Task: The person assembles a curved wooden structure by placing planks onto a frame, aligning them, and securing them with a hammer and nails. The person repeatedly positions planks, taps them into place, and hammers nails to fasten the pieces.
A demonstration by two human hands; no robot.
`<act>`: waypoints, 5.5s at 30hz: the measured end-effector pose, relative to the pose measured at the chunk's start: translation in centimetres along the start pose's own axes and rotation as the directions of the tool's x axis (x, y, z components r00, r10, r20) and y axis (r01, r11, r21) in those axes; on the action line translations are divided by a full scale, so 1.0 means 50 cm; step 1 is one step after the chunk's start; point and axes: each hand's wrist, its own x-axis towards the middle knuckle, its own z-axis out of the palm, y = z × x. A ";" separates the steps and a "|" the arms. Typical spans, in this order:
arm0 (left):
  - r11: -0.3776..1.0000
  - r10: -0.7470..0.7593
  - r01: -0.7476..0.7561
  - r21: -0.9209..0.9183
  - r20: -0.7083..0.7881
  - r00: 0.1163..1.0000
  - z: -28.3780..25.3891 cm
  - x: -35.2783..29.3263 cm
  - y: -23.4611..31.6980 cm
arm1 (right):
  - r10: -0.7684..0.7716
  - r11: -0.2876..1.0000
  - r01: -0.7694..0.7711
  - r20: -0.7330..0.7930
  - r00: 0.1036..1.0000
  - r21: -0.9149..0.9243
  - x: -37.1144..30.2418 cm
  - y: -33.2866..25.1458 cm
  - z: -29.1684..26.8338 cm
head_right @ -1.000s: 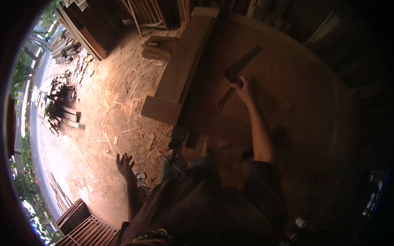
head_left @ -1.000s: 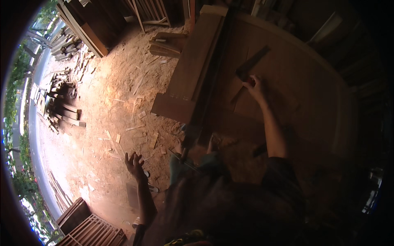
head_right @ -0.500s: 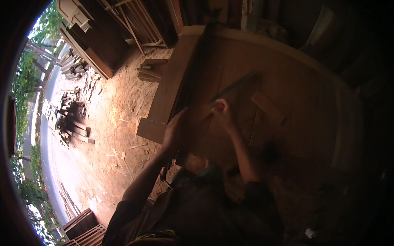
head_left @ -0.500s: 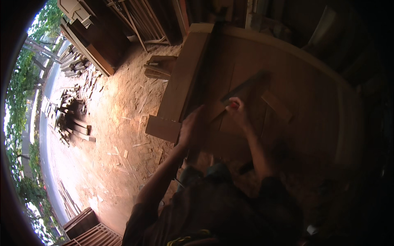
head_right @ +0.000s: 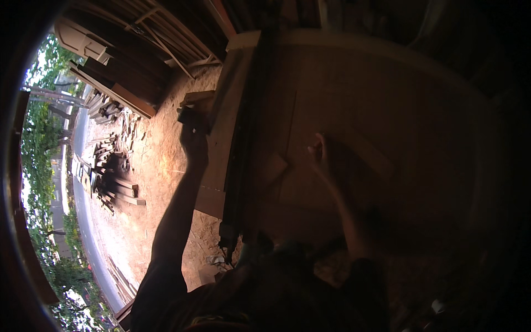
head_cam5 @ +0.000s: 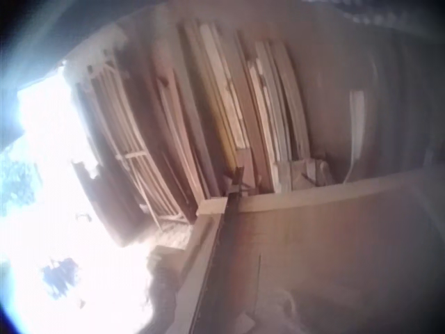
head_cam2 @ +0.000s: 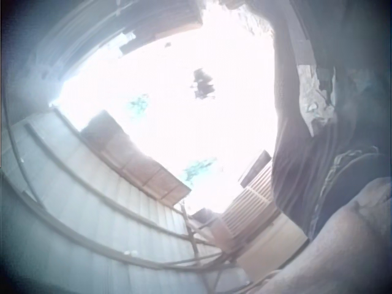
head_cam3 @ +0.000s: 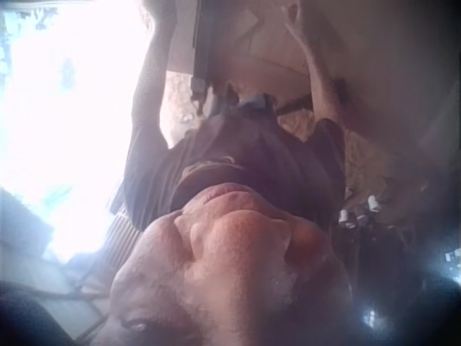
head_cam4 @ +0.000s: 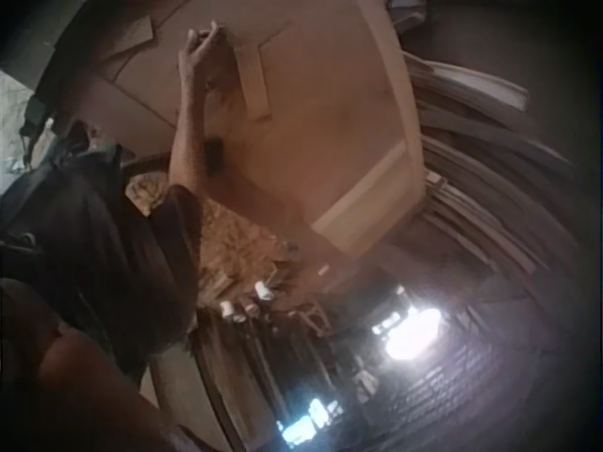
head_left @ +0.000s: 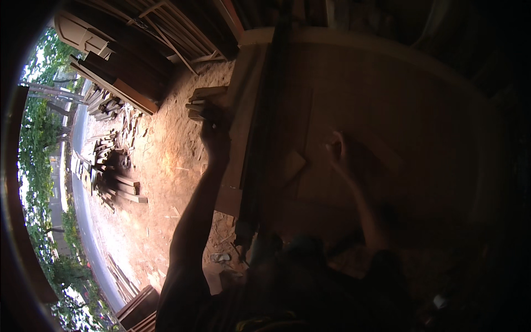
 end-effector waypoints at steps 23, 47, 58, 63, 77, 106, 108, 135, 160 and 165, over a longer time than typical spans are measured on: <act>0.972 -0.169 0.169 0.163 -0.016 0.986 0.250 0.395 -0.267 | -0.088 0.897 0.103 0.054 0.995 -0.430 0.036 -0.145 -0.063; 0.979 -0.153 0.148 0.142 0.027 0.988 0.229 0.392 -0.241 | -0.177 0.898 0.158 -0.011 0.984 -0.410 0.041 -0.153 -0.073; 0.928 -0.155 0.094 0.360 0.145 0.977 0.279 0.493 -0.169 | -0.078 0.914 0.095 0.059 0.995 -0.394 0.035 -0.152 -0.074; 0.895 -0.118 0.111 0.431 -0.011 0.993 0.299 0.513 -0.166 | -0.080 0.931 0.083 0.024 0.997 -0.356 0.033 -0.141 -0.063; 0.980 -0.028 0.014 0.198 0.067 0.997 0.275 0.611 -0.153 | -0.118 0.929 0.110 -0.003 0.993 -0.355 0.037 -0.130 -0.056; 0.937 -0.249 0.292 -0.192 0.222 0.943 0.056 -0.246 0.037 | 0.001 0.983 0.008 0.052 0.999 -0.183 -0.013 -0.154 -0.101; 0.995 0.093 -0.103 0.014 0.316 0.944 0.043 -0.291 0.024 | 0.055 0.992 -0.061 -0.054 0.997 -0.107 -0.103 -0.189 -0.125; 0.815 0.077 -0.253 0.521 0.335 0.939 0.092 -0.190 -0.034 | 0.407 0.854 -0.432 0.144 0.902 0.291 -0.001 -0.410 -0.180; 0.836 0.047 -0.232 0.497 0.356 0.933 0.087 -0.175 -0.011 | 0.126 0.992 -0.125 0.330 0.936 -0.023 0.897 -0.353 0.297; 0.845 0.049 -0.236 0.480 0.369 0.928 0.087 -0.171 -0.001 | 0.186 0.957 -0.254 0.376 0.908 0.140 0.880 -0.377 0.250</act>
